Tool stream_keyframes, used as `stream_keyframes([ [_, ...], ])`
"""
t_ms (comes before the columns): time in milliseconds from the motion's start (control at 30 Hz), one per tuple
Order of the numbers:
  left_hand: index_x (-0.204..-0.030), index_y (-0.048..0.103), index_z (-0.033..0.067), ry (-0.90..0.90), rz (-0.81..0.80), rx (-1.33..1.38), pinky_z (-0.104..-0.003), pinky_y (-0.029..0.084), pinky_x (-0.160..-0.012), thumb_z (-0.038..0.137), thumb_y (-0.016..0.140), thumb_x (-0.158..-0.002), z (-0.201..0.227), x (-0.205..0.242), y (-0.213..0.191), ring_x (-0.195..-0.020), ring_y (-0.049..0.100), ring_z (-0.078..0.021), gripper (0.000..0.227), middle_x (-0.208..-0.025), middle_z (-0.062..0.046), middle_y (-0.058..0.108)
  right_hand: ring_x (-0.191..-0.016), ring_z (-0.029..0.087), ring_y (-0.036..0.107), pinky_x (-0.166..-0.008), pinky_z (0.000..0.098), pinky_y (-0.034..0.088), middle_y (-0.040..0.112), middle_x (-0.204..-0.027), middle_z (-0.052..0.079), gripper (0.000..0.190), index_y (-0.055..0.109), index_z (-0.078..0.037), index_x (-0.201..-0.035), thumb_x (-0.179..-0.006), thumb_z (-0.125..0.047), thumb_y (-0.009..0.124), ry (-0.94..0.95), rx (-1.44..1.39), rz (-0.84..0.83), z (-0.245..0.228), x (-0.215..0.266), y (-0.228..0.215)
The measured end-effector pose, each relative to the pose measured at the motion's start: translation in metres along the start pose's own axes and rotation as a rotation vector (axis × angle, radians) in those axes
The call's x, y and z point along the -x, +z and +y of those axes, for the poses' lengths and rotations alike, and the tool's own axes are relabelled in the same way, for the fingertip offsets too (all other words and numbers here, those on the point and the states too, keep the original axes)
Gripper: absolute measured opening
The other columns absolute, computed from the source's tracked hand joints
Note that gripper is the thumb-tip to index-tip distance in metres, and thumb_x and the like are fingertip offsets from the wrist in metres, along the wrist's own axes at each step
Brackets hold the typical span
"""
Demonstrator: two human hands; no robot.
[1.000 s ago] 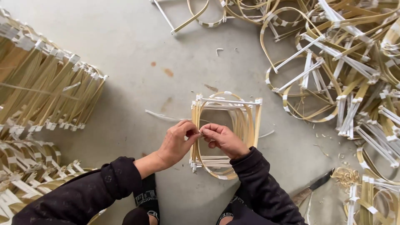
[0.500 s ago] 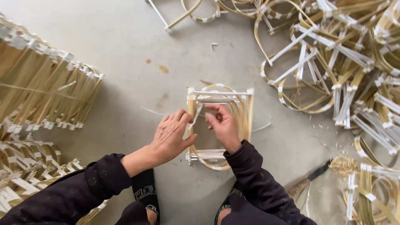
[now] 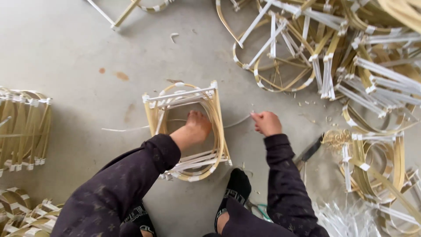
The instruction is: The recorder assembles small rectangular frames using bamboo strips and plastic ties.
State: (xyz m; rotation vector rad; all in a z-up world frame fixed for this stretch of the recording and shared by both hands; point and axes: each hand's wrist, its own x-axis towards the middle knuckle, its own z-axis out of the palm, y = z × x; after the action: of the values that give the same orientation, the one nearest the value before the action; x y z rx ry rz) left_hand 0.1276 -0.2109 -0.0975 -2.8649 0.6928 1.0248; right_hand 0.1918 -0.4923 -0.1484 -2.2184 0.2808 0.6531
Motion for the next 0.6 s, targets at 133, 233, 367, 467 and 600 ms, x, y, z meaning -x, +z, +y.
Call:
stream_keyframes([
  [133,-0.127,0.067,0.0059,-0.105,-0.071,-0.14,-0.058,0.045,-0.092,0.025,0.071,-0.089,-0.006,-0.046,0.04,-0.12,0.058,-0.0405,0.043,-0.128,-0.02,0.066,-0.062,0.025,0.069,-0.064,0.04,0.055,0.073,-0.069,0.012,0.036,0.073,-0.004,-0.077,-0.094,-0.036,0.075,-0.246,0.319,0.253,0.037,-0.023,0.054],
  [233,-0.127,0.067,0.0067,-0.194,-0.056,-0.139,-0.058,0.046,-0.09,0.025,0.07,-0.089,-0.012,-0.064,0.055,-0.119,0.059,-0.0394,0.043,-0.126,-0.019,0.067,-0.064,0.028,0.068,-0.061,0.0434,0.055,0.071,-0.071,0.011,0.021,0.069,-0.006,-0.079,-0.086,-0.024,0.077,-0.453,0.193,0.492,0.037,-0.029,0.063],
  [367,-0.124,0.07,0.0042,-0.269,-0.136,-0.099,-0.047,0.048,-0.088,0.021,0.08,-0.079,-0.013,-0.048,0.037,-0.117,0.061,-0.031,0.049,-0.124,-0.016,0.068,-0.057,0.018,0.066,-0.052,0.0364,0.05,0.071,-0.079,0.01,0.009,0.055,-0.006,-0.095,-0.097,-0.012,0.062,-0.238,-0.491,0.551,0.059,-0.052,0.031],
  [467,-0.115,0.072,0.0097,-0.251,-0.002,0.016,-0.044,0.047,-0.09,0.014,0.079,-0.076,-0.023,-0.053,0.054,-0.118,0.062,-0.0297,0.04,-0.121,-0.012,0.069,-0.057,0.016,0.057,-0.048,0.0318,0.044,0.072,-0.089,0.015,0.01,0.049,-0.005,-0.105,-0.098,-0.006,0.056,-0.08,-1.088,0.559,0.088,-0.074,-0.009],
  [600,-0.104,0.077,0.0156,-0.197,0.169,0.137,-0.046,0.046,-0.094,0.012,0.071,-0.085,-0.024,-0.062,0.073,-0.113,0.066,-0.0297,0.02,-0.11,-0.011,0.075,-0.062,0.014,0.056,-0.055,0.0298,0.047,0.066,-0.084,0.008,0.01,0.051,-0.006,-0.101,-0.1,-0.01,0.06,-0.106,-1.261,0.458,0.025,-0.024,-0.036],
])
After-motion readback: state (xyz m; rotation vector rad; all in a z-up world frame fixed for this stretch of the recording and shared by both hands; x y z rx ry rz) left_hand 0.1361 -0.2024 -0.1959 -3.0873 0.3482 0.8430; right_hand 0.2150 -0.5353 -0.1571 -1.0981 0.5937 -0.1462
